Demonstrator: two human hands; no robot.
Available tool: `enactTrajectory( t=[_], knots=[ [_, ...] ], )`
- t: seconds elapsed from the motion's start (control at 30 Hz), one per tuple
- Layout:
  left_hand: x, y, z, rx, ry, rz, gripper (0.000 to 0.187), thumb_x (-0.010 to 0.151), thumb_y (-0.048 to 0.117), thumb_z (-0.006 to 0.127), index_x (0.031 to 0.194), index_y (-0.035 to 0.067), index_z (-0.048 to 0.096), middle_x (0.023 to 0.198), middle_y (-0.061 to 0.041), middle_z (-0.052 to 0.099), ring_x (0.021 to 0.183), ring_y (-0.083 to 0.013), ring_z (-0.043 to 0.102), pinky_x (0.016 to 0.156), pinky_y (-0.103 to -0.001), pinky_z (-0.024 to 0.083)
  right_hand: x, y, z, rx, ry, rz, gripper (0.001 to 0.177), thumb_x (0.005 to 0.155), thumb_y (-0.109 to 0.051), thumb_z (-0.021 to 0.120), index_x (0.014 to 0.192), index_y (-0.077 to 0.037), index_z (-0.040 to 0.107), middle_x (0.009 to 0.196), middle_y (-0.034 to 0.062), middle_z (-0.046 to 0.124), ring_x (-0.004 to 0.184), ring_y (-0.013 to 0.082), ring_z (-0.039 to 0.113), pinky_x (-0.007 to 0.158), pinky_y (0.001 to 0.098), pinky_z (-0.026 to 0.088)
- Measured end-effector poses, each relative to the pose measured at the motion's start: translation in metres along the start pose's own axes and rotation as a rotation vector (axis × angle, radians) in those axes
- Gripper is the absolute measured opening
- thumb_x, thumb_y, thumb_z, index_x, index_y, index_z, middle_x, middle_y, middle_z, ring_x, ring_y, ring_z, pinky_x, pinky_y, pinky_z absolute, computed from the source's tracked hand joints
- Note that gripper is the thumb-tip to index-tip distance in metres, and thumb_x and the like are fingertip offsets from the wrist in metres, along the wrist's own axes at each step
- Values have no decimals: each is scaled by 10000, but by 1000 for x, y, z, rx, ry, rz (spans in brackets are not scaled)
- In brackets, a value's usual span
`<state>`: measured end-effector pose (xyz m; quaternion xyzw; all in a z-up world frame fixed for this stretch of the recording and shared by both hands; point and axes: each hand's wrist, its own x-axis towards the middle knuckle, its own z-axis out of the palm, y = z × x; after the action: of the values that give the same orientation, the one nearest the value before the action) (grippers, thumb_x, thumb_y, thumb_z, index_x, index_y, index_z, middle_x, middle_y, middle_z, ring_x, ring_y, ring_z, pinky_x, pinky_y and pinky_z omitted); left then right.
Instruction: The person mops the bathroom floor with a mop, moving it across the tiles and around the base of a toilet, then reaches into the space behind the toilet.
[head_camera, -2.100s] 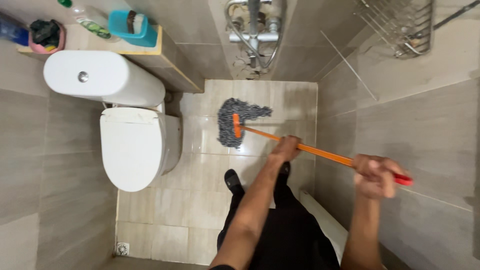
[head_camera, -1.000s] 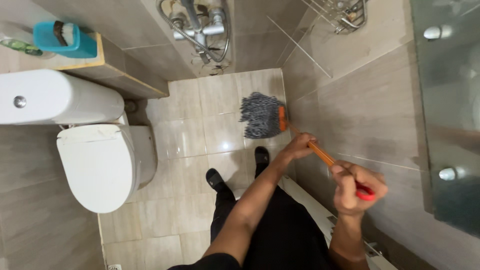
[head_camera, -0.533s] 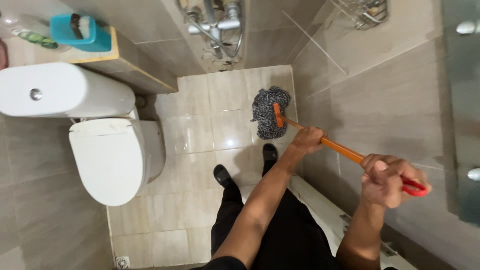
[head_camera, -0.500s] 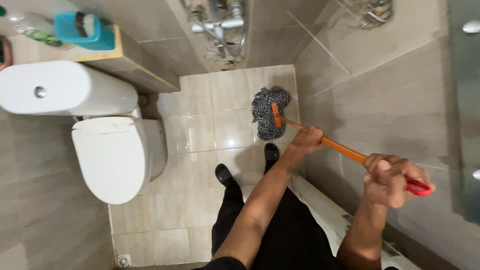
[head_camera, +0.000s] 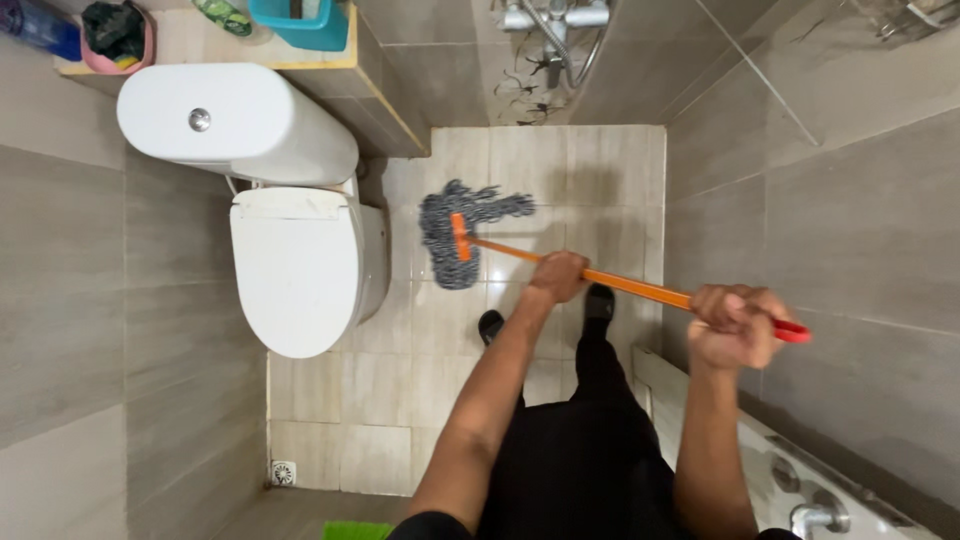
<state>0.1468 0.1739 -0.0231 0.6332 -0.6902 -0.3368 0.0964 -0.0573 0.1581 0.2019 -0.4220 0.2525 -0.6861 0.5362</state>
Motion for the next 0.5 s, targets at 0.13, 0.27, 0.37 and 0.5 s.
enactTrajectory(
  t=[0.13,0.27,0.37,0.5],
  knots=[
    [-46,-66,8,-36,-14,-137,149,847,229,746,925,102,747,936,-149,742,984,-352,691,886,-469,538,-45,44,15,-19,-38,63,312,825,32,425,643,-128,229,541,-16,234,426,126,199,405,321,233],
    [-65,-89,32,-192,85,-292,151,855,131,717,988,77,764,992,-186,728,990,-377,690,904,-457,555,-63,31,32,-29,-131,208,279,835,58,408,594,-59,332,528,46,303,450,161,270,482,350,312],
    [-56,-63,46,-291,184,-295,153,850,124,717,983,83,781,978,-193,737,967,-387,694,890,-471,547,-51,0,31,-63,-151,204,285,858,81,416,610,-43,348,546,49,280,477,163,262,529,383,344],
    [-22,0,57,-299,245,-81,235,699,54,715,919,84,790,925,-179,753,962,-397,685,868,-479,541,-22,-45,14,-132,26,152,112,799,85,384,703,70,439,518,81,317,442,162,276,494,404,390]
  ],
)
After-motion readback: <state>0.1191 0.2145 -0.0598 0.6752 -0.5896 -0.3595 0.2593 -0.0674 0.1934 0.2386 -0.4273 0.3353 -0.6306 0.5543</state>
